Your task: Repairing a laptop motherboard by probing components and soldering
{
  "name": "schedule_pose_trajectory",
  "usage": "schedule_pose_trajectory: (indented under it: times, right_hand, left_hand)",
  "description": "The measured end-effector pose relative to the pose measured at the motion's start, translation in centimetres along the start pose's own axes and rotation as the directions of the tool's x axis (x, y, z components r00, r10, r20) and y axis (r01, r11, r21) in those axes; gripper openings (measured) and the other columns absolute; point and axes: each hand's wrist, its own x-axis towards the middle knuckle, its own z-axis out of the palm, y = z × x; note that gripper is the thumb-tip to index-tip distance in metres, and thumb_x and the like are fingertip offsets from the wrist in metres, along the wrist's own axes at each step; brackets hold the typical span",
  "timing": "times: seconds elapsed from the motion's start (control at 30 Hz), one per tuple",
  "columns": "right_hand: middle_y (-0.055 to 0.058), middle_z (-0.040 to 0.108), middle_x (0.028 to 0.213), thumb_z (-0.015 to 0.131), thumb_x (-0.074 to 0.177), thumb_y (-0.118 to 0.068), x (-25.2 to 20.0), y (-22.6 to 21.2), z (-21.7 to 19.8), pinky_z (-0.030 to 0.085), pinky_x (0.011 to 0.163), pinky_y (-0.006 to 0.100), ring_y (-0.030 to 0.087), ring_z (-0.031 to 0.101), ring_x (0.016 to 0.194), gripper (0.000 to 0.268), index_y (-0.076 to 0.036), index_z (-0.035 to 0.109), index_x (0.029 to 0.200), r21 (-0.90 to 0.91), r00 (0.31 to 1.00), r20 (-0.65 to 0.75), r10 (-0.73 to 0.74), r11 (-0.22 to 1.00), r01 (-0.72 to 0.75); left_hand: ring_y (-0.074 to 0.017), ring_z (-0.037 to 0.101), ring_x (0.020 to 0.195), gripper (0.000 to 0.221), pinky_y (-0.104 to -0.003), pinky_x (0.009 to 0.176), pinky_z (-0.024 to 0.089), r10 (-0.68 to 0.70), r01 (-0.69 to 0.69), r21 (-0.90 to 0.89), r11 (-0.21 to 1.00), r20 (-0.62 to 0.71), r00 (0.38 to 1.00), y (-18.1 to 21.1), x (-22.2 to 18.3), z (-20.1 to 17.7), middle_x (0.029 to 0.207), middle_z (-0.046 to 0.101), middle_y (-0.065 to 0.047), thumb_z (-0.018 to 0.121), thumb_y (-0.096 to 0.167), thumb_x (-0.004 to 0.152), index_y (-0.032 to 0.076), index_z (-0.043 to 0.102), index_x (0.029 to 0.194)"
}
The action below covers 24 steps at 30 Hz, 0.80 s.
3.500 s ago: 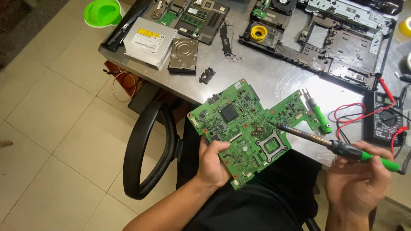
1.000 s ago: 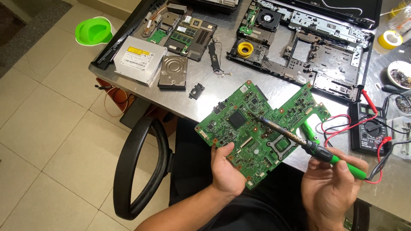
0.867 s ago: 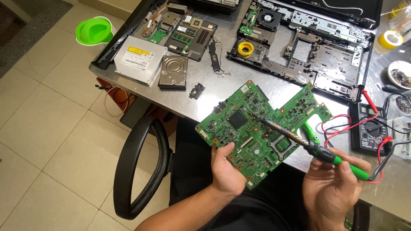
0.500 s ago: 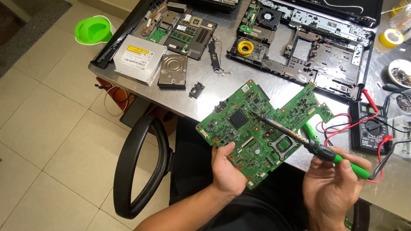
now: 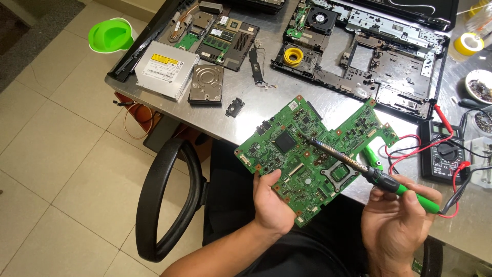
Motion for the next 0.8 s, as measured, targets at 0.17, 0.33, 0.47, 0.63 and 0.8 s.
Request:
schedule_pose_trajectory:
  times: [0.17, 0.33, 0.47, 0.63, 0.8]
  right_hand:
    - [0.006, 0.071, 0.108, 0.068, 0.095, -0.020, 0.0, 0.0, -0.1, 0.057, 0.072, 0.023, 0.019, 0.066, 0.084, 0.016, -0.020, 0.059, 0.109, 0.006, 1.000, -0.006, 0.011, 1.000, -0.011]
    - [0.007, 0.071, 0.109, 0.067, 0.098, -0.020, 0.1, 0.0, -0.3, 0.058, 0.073, 0.022, 0.018, 0.068, 0.088, 0.013, -0.019, 0.060, 0.109, 0.015, 1.000, -0.010, 0.007, 1.000, -0.007]
    - [0.006, 0.072, 0.107, 0.067, 0.098, -0.018, 0.1, -0.1, -0.1, 0.058, 0.074, 0.022, 0.017, 0.069, 0.088, 0.013, -0.018, 0.060, 0.109, 0.049, 1.000, -0.010, 0.012, 0.999, -0.011]
    - [0.006, 0.072, 0.105, 0.068, 0.097, -0.019, 0.1, 0.2, -0.1, 0.057, 0.072, 0.023, 0.019, 0.068, 0.086, 0.014, -0.019, 0.061, 0.108, 0.039, 1.000, -0.012, 0.017, 0.999, -0.017]
    - [0.008, 0.072, 0.106, 0.066, 0.097, -0.018, 0.1, 0.2, -0.2, 0.055, 0.072, 0.024, 0.021, 0.066, 0.085, 0.013, -0.019, 0.060, 0.109, 0.042, 1.000, 0.001, 0.016, 0.999, -0.016]
  left_hand:
    - [-0.0243, 0.059, 0.100, 0.025, -0.038, 0.094, 0.043, -0.019, 0.019, 0.014, 1.000, -0.003, 1.000, 0.8, -0.7, 0.6, 0.098, 0.064, -0.003, 0.068, 0.010, 0.069, 0.008, 0.066, 0.094]
    - [-0.0215, 0.059, 0.098, 0.022, -0.036, 0.095, 0.040, 0.032, -0.030, 0.063, 0.998, -0.022, 0.999, 0.3, -0.3, 0.3, 0.094, 0.064, -0.001, 0.070, 0.012, 0.068, 0.009, 0.066, 0.089]
    - [-0.0257, 0.059, 0.105, 0.030, -0.039, 0.097, 0.043, -0.049, 0.049, 0.018, 0.999, 0.002, 0.999, 1.2, -1.1, 0.9, 0.105, 0.065, -0.006, 0.065, 0.010, 0.071, 0.006, 0.068, 0.100]
    - [-0.0258, 0.062, 0.094, 0.018, -0.037, 0.092, 0.045, 0.003, -0.002, -0.022, 1.000, 0.018, 1.000, 0.6, -0.7, 0.4, 0.092, 0.065, -0.005, 0.068, 0.007, 0.071, 0.006, 0.065, 0.089]
    - [-0.0255, 0.060, 0.090, 0.022, -0.038, 0.084, 0.047, -0.066, 0.068, -0.060, 0.996, 0.028, 0.997, 0.7, -0.8, 0.6, 0.090, 0.063, -0.005, 0.067, 0.006, 0.070, 0.008, 0.066, 0.092]
